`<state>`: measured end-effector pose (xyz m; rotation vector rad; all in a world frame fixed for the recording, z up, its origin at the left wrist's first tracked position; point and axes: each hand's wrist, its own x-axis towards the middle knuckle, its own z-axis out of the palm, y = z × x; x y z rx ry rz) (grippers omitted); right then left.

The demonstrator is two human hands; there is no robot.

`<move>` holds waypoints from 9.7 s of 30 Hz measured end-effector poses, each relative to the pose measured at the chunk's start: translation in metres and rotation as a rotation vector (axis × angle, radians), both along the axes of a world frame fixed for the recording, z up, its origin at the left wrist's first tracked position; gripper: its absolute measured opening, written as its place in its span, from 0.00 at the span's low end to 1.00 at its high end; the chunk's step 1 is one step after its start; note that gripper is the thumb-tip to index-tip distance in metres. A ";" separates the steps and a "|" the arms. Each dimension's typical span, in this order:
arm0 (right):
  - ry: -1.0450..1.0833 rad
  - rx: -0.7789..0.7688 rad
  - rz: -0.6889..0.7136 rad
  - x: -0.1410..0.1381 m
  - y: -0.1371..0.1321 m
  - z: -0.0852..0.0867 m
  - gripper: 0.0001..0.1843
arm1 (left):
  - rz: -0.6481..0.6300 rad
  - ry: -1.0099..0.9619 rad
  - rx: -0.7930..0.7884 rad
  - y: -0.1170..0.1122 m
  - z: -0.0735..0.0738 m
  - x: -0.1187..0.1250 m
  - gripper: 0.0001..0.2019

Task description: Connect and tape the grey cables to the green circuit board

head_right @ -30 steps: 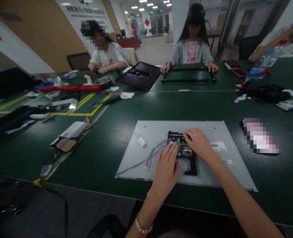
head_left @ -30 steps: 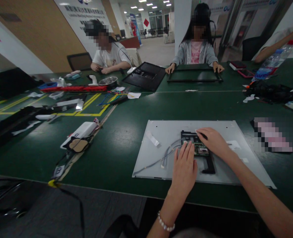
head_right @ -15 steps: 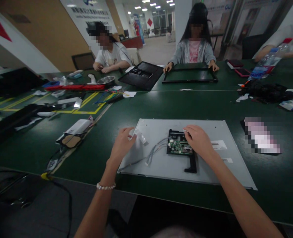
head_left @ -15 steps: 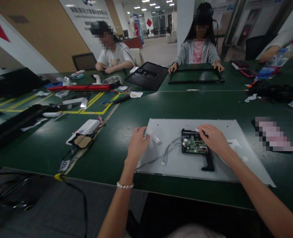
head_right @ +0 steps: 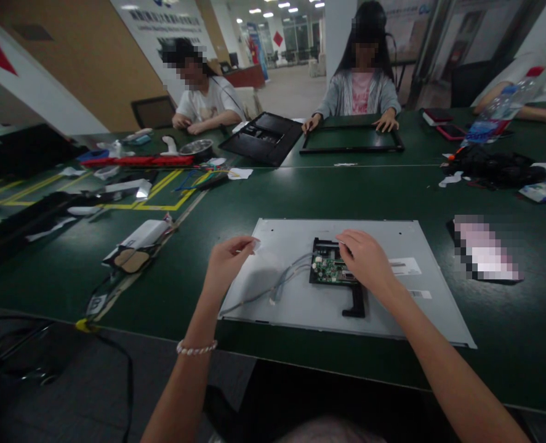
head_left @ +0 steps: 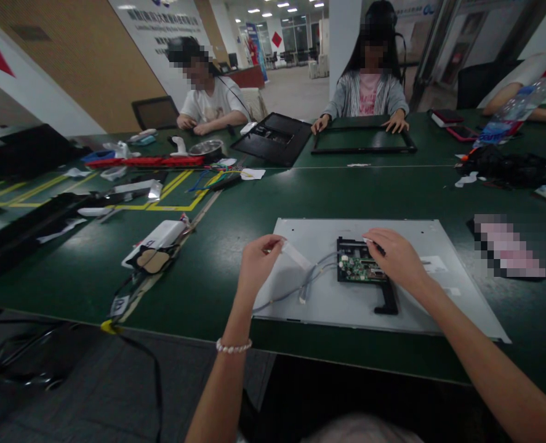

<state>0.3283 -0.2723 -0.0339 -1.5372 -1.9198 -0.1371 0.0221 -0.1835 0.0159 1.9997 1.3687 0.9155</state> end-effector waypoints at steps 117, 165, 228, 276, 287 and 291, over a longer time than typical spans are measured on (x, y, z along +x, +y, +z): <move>0.022 -0.150 -0.022 0.008 -0.039 0.052 0.18 | 0.018 0.242 0.257 -0.094 -0.013 0.029 0.16; -0.135 -0.303 -0.374 0.046 -0.175 -0.053 0.33 | 0.221 0.282 0.487 -0.107 -0.051 -0.005 0.23; -0.185 -0.463 0.442 -0.077 -0.009 0.012 0.29 | -0.002 0.586 0.283 -0.112 -0.056 0.022 0.22; -0.155 -0.486 0.401 -0.080 -0.007 -0.001 0.30 | 0.054 0.684 0.193 0.128 -0.021 -0.043 0.24; -0.145 -0.475 0.399 -0.079 -0.005 0.000 0.30 | -0.122 0.720 0.012 0.190 -0.032 -0.041 0.28; -0.146 -0.469 0.395 -0.079 -0.006 0.001 0.29 | -0.111 0.755 0.027 0.192 -0.036 -0.036 0.28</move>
